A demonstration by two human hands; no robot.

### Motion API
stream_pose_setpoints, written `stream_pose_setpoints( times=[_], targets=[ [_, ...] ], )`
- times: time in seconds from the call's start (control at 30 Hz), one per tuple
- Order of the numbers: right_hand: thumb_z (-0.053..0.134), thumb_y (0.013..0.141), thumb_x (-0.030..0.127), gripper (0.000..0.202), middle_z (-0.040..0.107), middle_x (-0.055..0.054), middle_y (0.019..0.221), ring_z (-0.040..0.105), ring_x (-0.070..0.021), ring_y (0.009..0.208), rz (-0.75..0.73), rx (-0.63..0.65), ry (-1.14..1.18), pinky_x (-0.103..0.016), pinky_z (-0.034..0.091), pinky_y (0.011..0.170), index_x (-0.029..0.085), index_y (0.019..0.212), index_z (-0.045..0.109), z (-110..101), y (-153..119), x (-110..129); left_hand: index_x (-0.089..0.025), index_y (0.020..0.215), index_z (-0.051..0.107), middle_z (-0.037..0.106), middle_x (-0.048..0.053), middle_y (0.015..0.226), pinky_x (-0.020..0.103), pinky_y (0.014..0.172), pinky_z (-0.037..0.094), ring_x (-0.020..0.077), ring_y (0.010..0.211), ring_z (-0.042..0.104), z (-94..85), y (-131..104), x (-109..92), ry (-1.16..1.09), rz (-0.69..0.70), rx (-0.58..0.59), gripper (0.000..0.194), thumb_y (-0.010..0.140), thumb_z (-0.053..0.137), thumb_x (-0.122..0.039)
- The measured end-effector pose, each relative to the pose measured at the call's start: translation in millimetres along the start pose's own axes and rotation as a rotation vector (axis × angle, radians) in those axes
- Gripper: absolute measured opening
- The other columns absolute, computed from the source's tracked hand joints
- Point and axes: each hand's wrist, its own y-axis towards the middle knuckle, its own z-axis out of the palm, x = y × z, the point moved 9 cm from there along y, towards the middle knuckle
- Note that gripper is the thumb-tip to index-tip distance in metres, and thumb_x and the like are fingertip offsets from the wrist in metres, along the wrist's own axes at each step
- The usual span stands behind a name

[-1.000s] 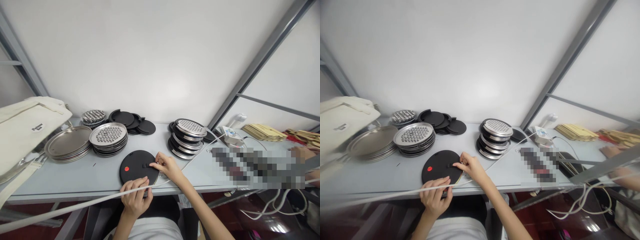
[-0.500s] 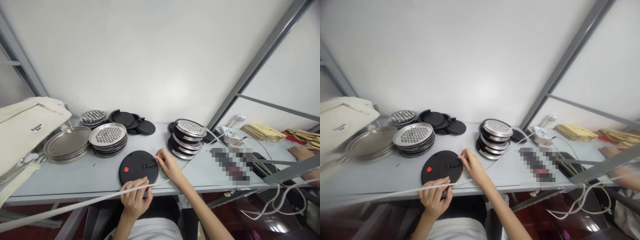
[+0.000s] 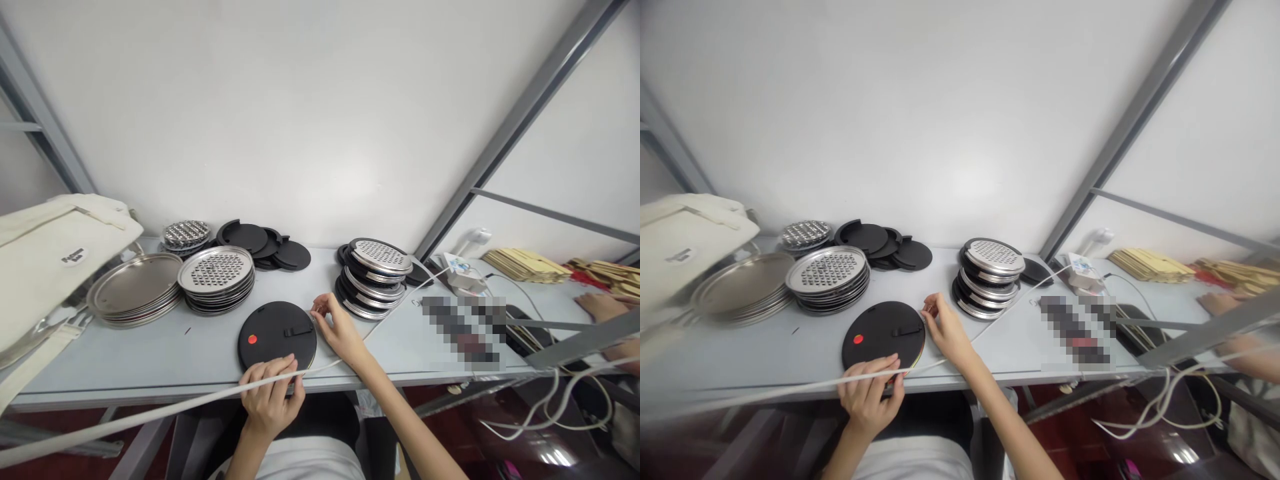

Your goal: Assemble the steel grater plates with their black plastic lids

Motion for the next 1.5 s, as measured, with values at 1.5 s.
stream_pose_setpoints(
  times=[1.5],
  targets=[
    [0.046,0.093,0.036,0.016,0.039,0.008,0.057,0.038,-0.0103,0.05,0.09,0.151,-0.008,-0.022,0.029,0.053,0.021,0.088,0.045,11.6,-4.7,0.8,-0.02,0.083,0.066,0.071,0.002,0.08,0.032,0.079,0.04,0.0168,0.074,0.059,1.6,-0.8,0.1,-0.01,0.0,0.004,0.009,0.078,0.06,-0.017]
  ],
)
